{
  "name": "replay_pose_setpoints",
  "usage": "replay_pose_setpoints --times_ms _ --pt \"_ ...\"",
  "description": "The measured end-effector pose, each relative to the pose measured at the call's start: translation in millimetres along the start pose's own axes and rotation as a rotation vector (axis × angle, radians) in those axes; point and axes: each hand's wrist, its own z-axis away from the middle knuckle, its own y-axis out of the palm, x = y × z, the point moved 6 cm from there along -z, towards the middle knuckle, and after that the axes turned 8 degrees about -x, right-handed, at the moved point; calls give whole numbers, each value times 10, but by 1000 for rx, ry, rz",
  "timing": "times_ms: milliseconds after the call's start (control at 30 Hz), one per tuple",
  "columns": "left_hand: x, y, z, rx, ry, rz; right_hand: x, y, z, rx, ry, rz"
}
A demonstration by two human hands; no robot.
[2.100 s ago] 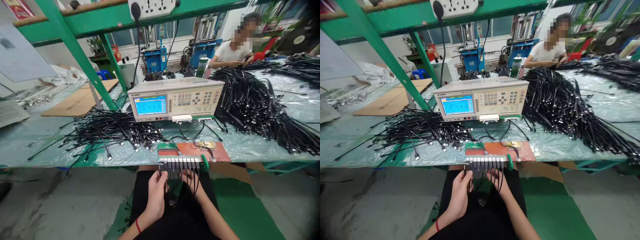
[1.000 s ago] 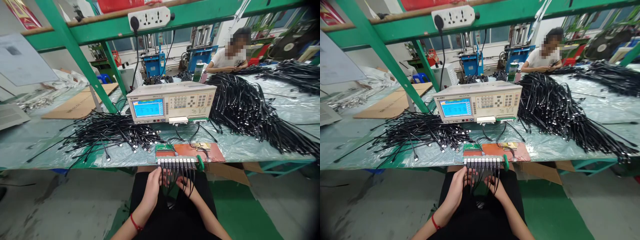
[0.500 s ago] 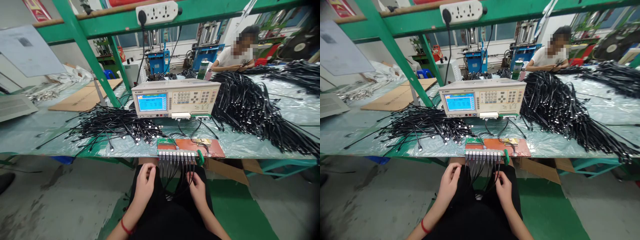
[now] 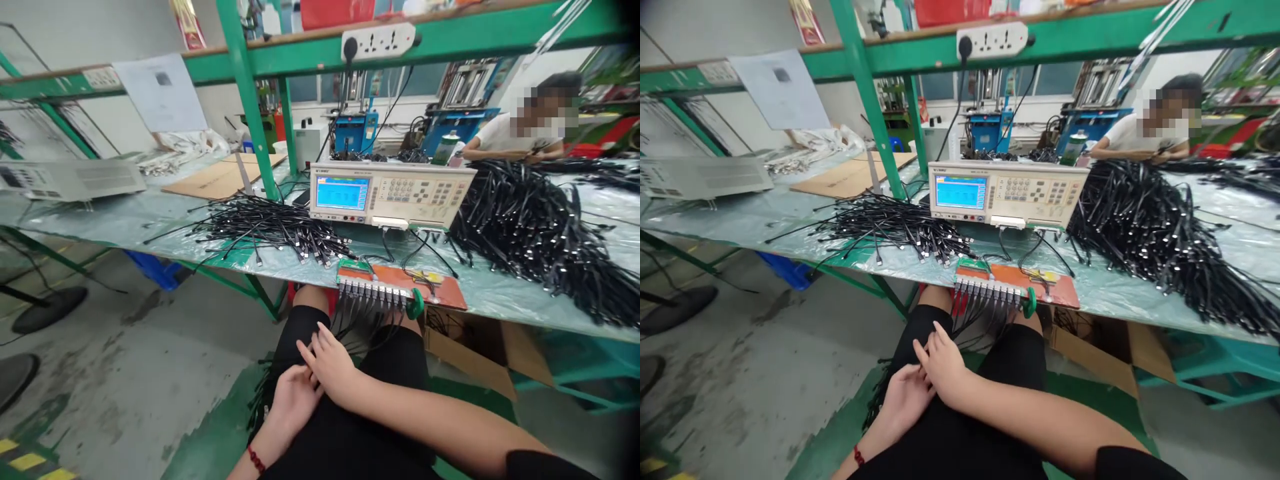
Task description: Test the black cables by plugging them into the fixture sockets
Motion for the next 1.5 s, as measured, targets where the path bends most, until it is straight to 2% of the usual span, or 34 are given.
replay_pose_setpoints --times_ms 100,200,333,400,467,533,567,633,700,767,833,900,967,1133,1200,1300,1400,1467,1500 --pt "-125 -62 48 9 3 119 -13 179 -146 98 56 62" --pt "-281 -211 78 -57 34 234 -48 128 -171 98 96 11" --pt "-747 -471 165 -220 246 333 -81 14 -162 66 101 -39" --pt "-1047 -470 263 -266 385 353 -76 -15 -159 64 85 -59" --pt "-1325 -281 394 -228 547 344 -77 -73 -146 61 93 -75" --pt "-1520 111 561 -80 741 242 -90 -215 -106 35 110 -104" --pt "-1553 354 644 6 824 148 -98 -325 -70 10 109 -145" --pt "-1467 831 745 132 891 -63 -136 -619 39 -87 91 -319" --pt "-1245 1216 748 199 874 -262 -266 -987 199 -309 114 -625" --pt "-947 1479 665 229 798 -462 -515 -1283 408 -603 238 -938" --pt "-625 1635 552 267 693 -625 -749 -1407 610 -834 393 -1110" --pt "-341 1706 452 292 603 -733 -900 -1403 753 -953 532 -1133" --pt "-133 1722 378 291 544 -776 -983 -1331 838 -987 628 -1115" --pt "139 1729 300 307 453 -801 -1065 -1106 996 -1052 756 -1198" --pt "168 1748 297 313 472 -842 -1067 -1019 1027 -1043 794 -1287" --pt "98 1766 296 238 624 -905 -1092 -915 1081 -1067 871 -1439" --pt "-34 1742 287 122 735 -809 -1232 -896 1265 -1305 935 -1494" --pt "-91 1719 267 84 711 -716 -1382 -850 1432 -1437 982 -1512" --pt "-98 1713 251 83 670 -687 -1466 -801 1516 -1461 1019 -1517"
